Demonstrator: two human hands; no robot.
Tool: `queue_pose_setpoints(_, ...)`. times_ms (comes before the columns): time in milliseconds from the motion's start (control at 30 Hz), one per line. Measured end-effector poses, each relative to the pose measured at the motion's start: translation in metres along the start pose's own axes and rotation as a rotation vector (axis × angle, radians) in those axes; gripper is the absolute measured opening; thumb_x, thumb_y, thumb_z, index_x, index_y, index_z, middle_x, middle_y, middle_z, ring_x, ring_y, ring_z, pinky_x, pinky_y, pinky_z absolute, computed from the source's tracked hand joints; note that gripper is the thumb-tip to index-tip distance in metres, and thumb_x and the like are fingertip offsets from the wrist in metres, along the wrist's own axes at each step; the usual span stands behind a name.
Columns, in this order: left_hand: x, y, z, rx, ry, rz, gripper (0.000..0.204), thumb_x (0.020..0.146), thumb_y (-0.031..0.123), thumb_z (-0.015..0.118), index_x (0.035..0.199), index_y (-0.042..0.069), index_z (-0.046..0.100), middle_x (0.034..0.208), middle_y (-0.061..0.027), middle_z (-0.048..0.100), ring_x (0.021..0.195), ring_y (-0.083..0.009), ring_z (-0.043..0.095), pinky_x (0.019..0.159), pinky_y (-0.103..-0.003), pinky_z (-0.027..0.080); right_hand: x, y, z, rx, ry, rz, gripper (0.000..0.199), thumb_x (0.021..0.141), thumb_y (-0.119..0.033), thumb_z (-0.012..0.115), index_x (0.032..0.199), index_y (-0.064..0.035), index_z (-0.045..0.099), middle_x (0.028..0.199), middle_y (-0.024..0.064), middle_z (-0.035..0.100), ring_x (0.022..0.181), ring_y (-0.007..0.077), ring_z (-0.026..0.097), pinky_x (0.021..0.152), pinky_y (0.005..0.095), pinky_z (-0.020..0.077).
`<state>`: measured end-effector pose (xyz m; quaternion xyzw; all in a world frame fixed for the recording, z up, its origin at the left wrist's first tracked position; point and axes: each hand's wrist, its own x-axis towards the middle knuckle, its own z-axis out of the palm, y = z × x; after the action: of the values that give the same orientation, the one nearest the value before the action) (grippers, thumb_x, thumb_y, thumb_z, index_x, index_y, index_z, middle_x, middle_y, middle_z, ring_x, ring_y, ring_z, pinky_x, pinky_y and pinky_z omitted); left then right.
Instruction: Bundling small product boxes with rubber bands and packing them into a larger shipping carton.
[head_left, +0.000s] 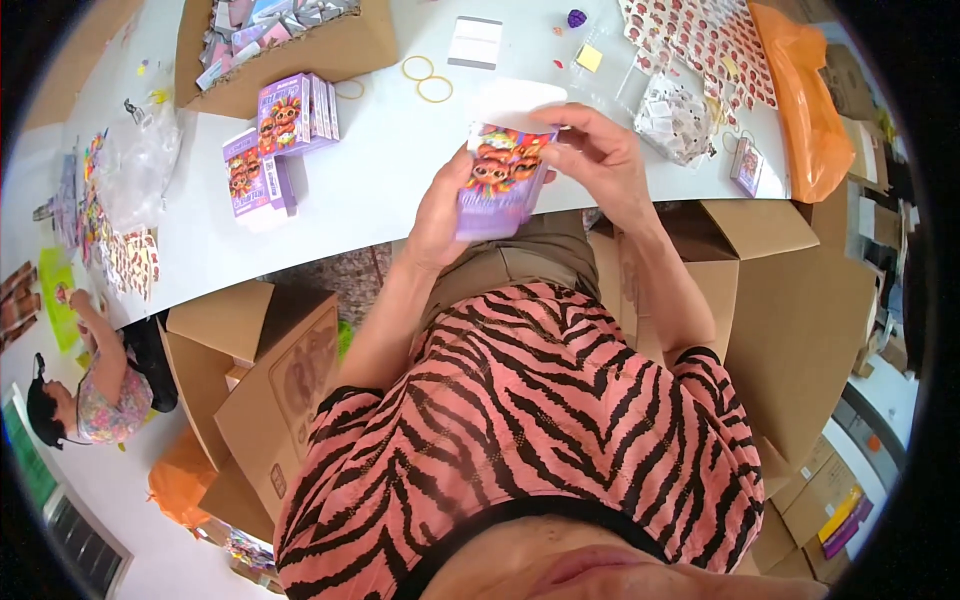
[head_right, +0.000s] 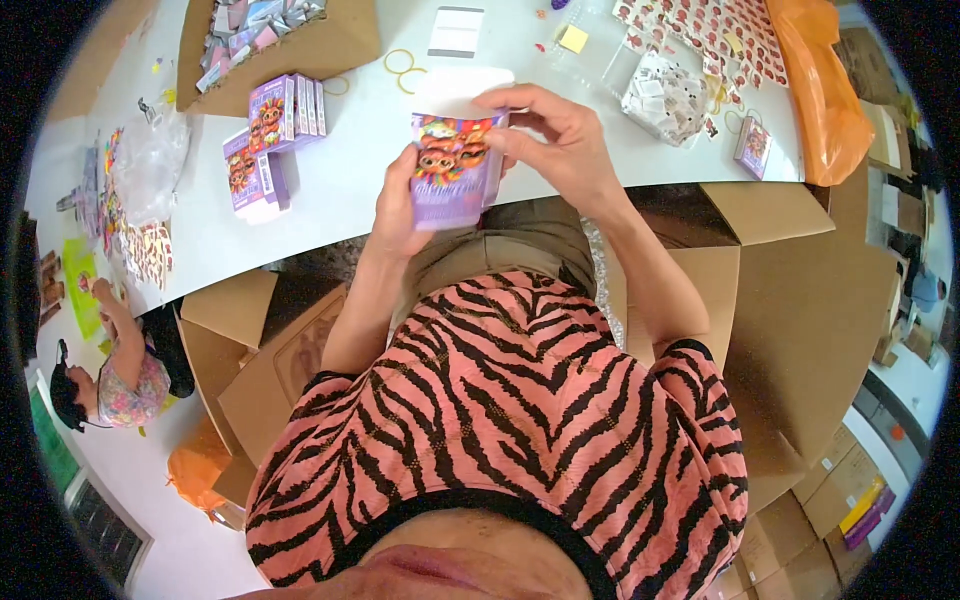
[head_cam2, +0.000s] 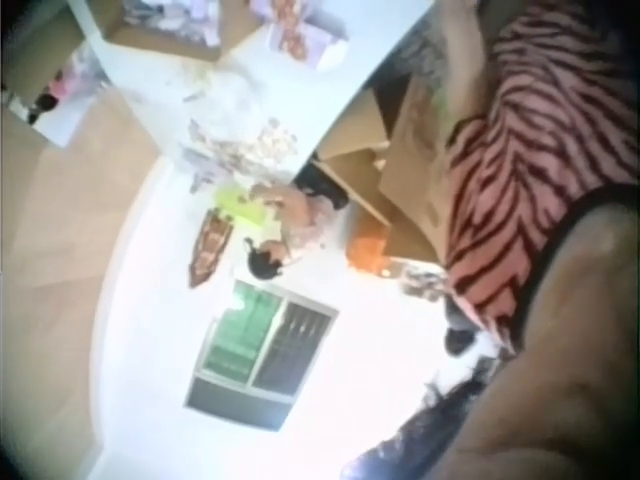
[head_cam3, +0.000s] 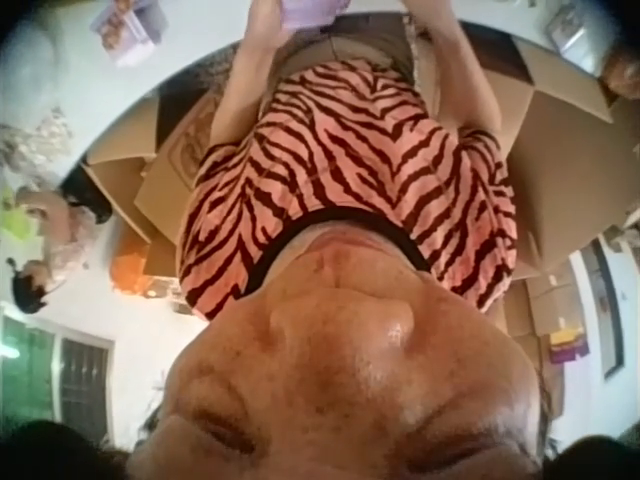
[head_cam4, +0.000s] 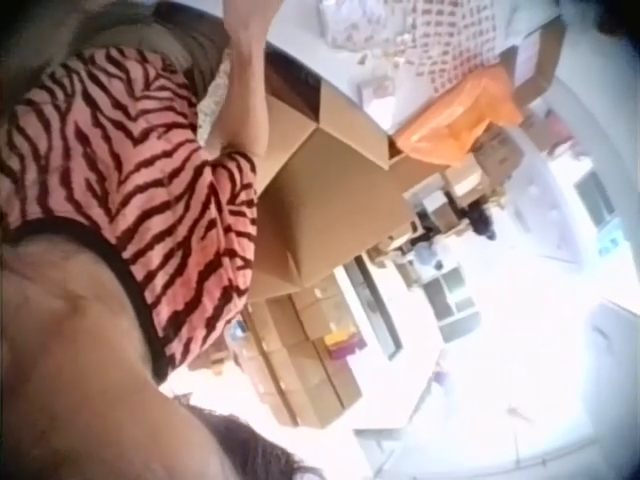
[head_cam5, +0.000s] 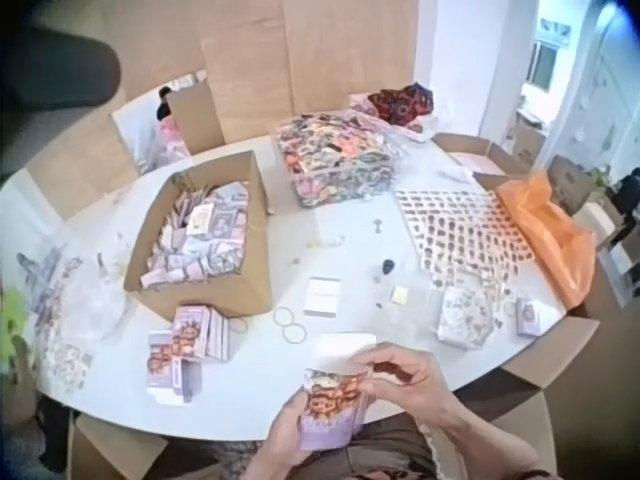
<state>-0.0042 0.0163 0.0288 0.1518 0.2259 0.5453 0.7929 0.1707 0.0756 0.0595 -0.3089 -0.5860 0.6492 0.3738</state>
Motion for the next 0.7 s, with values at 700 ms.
queue_pose_setpoints(700, -0.003, -0.017, 0.008, 0.444, 0.205, 0.257, 0.048, 0.075, 0.004, 0.076, 0.116, 0.000, 0.052, 0.099, -0.0057, 0.064, 0.089, -0.0112, 0.062, 0.078, -0.026, 0.052, -0.005, 0.004, -0.002, -0.252, -0.132, -0.025, 0.034, 0.084, 0.000, 0.062, 0.118, -0.0008, 0.059, 0.117, 0.0076, 0.060, 0.104, 0.0143, 0.057, 0.094, 0.0287, 0.0436)
